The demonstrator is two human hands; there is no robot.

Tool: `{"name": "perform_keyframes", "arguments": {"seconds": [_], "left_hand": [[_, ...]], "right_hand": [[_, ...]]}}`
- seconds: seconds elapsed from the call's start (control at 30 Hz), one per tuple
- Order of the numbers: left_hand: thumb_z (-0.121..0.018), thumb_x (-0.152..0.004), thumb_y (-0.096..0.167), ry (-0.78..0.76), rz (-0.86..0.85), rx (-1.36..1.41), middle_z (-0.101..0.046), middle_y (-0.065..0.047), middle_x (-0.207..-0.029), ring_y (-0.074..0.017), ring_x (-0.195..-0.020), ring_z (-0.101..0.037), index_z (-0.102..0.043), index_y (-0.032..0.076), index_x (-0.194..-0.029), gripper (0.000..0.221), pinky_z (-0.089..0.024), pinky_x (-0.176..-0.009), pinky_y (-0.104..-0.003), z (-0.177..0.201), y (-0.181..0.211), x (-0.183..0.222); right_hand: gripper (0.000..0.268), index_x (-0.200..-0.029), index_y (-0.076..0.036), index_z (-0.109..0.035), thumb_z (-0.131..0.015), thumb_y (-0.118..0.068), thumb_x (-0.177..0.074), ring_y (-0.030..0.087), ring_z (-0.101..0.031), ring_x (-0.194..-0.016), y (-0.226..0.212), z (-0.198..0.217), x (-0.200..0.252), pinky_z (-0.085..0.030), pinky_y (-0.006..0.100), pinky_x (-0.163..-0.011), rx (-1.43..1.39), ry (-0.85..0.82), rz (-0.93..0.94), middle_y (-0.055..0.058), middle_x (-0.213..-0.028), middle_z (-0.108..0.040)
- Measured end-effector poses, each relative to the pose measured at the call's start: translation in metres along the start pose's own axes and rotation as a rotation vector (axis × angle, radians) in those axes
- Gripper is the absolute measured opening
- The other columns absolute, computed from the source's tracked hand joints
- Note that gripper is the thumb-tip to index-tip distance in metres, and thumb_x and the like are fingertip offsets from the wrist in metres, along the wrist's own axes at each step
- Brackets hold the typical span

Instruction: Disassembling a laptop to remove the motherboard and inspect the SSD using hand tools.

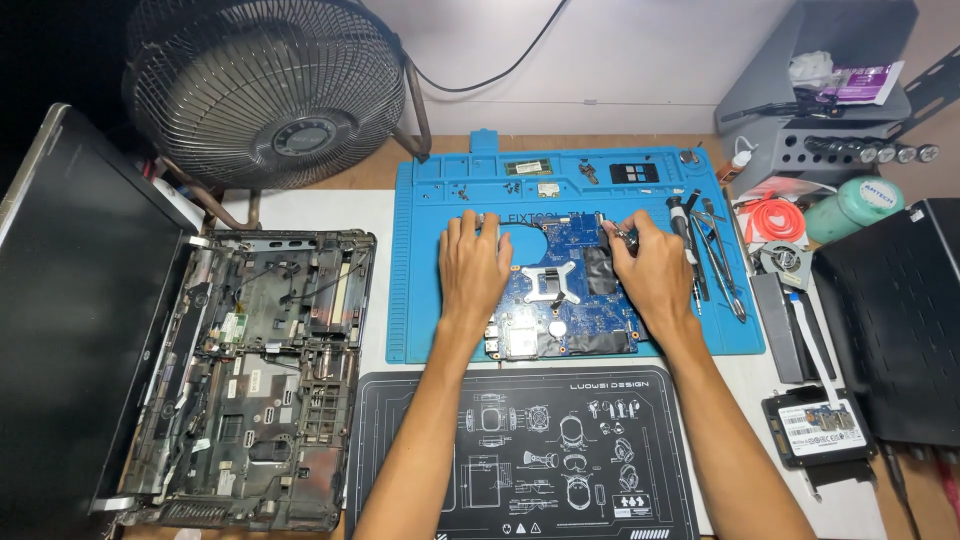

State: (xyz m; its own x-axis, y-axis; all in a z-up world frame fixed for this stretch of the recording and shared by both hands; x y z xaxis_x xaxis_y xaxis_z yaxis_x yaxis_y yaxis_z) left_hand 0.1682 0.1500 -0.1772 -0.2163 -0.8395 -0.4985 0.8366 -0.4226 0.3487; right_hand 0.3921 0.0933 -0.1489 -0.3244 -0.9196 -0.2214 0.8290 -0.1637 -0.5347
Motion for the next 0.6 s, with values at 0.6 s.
{"name": "perform_keyframes", "arguments": {"seconds": [0.6], "left_hand": [[-0.063,-0.095,0.016,-0.029,0.008,0.045,-0.066,-0.018,-0.118,-0.0291,-0.098,-0.058,-0.07,0.004,-0.114,0.024,-0.044,-0.082,-0.039,0.007,0.004,-0.001]], "right_hand": [[0.024,-0.095,-0.009,-0.067,-0.069,-0.031,-0.102,0.04,-0.073,-0.075,-0.001,0.0,0.001,-0.057,0.049,-0.063,-0.006,-0.02,0.004,0.023,-0.076,-0.073]]}}
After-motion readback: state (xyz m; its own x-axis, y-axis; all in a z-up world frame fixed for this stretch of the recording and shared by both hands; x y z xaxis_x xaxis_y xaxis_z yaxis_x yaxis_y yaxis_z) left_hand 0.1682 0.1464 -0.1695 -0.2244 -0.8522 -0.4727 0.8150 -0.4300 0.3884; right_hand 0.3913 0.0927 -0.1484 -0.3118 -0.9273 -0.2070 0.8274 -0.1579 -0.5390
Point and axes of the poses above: each hand's wrist, its own x-axis away from the middle knuckle, its own z-axis out of the back of the hand, y = z × x, the point moved 7 cm from there along -x, towards the middle knuckle
